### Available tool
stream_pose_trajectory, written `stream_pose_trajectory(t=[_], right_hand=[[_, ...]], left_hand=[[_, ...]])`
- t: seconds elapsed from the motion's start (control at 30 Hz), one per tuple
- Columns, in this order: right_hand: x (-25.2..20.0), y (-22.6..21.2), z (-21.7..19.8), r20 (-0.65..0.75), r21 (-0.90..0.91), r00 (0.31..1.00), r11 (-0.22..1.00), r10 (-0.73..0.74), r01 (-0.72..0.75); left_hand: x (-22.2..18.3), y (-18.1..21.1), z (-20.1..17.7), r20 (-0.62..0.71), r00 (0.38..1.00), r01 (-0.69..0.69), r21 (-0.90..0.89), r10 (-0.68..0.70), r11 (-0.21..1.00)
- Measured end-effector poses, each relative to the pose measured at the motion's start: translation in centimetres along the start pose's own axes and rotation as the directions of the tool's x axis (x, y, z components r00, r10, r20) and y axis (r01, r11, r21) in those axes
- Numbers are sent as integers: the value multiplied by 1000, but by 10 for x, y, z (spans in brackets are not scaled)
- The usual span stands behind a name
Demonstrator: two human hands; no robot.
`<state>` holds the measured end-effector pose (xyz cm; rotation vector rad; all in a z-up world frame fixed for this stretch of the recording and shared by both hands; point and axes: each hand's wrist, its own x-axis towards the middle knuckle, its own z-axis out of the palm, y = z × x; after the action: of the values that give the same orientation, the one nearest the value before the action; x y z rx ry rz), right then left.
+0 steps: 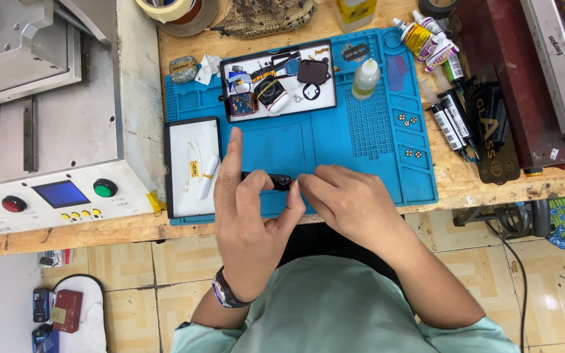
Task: Disassembling a smartphone by prying off the back cover and applying adhesive remover at a repair bench.
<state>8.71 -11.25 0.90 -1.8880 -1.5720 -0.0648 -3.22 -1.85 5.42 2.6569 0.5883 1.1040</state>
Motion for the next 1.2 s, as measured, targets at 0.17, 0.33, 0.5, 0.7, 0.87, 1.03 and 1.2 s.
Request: stream_pose_trajectory(t=[0.17,0.33,0.5,0.7,0.87,1.03,1.2], right_hand=[[1,-1,-1,15,16,1000,1000,16,-16],[8,-4,-6,43,-39,998,999,35,-34],[16,0,-10,39,-108,999,994,31,-27],[31,26,-22,-182,115,903,920,390,-374],[57,61,-20,-227,61,712,740,664,-670],[52,101,10,-262,-108,784,790,563,-604],[49,94,8,-284,-75,828,850,483,-521]], left_hand=[[1,0,3,-35,999,-2,12,2,1000],[3,0,6,-83,996,37,-37,-40,999],[12,-9,1,-101,987,114,-138,-129,984],[21,-29,-5,-40,934,323,-324,-354,889],[22,-36,-5,-23,912,370,-385,-409,846],[20,-37,-6,-17,902,390,-401,-432,829],[18,-38,-7,-16,899,393,-412,-438,822]])
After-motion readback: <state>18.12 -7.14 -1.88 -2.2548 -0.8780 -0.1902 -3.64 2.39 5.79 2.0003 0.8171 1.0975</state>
